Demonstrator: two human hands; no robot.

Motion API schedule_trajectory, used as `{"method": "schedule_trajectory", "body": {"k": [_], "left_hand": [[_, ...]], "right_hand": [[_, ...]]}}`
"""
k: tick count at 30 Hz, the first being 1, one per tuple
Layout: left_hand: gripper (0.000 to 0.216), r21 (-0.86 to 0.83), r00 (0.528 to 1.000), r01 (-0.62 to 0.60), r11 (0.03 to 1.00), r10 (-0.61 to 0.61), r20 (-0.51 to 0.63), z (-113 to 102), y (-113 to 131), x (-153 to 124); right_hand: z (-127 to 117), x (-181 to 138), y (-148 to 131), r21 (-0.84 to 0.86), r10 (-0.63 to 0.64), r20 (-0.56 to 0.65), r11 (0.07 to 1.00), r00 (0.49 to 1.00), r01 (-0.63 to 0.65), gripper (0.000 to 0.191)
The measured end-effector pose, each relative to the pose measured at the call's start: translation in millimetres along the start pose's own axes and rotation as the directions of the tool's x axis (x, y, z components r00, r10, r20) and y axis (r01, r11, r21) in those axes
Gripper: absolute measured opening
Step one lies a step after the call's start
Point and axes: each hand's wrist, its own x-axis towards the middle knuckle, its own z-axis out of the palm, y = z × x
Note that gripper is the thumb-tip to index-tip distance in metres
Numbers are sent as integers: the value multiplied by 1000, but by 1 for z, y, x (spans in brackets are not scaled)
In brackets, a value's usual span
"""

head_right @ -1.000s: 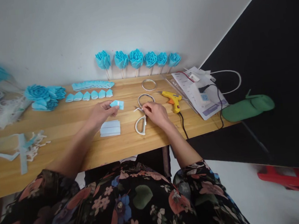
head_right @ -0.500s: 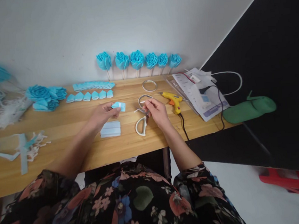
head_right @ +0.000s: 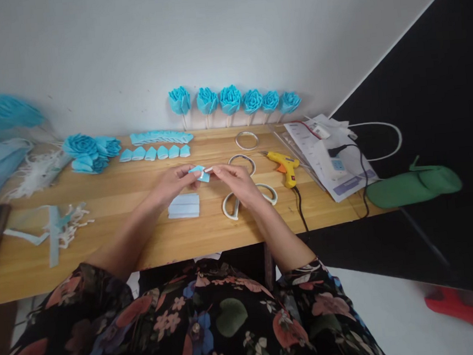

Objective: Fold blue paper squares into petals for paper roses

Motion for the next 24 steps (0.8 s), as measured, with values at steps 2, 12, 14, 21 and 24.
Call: {"method": "schedule_trajectory", "body": {"k": [2, 12, 14, 21, 24], "left_hand": [[28, 6, 1000, -19, 1000, 19, 1, -1, 0, 0], [15, -90, 992, 17, 996, -28, -122, 1, 3, -1], [14, -93, 993, 8, 996, -19, -120, 2, 4, -2], [17, -77, 994, -12, 997, 4, -109, 1, 5, -3], [17, -69, 995, -32, 997, 25, -100, 0, 5, -2]], "right_hand": [[1, 0, 0, -18, 0, 4, 1000, 1000, 0, 29], [8, -9, -8, -596, -454, -149, 750, 878, 286, 20], [10, -9, -9, -703, -575, -75, 610, 815, 366, 17], [14, -8, -6, -849, -623, 98, 355, 776, 391, 19], [14, -8, -4, -861, -603, 113, 338, 790, 381, 20]]}}
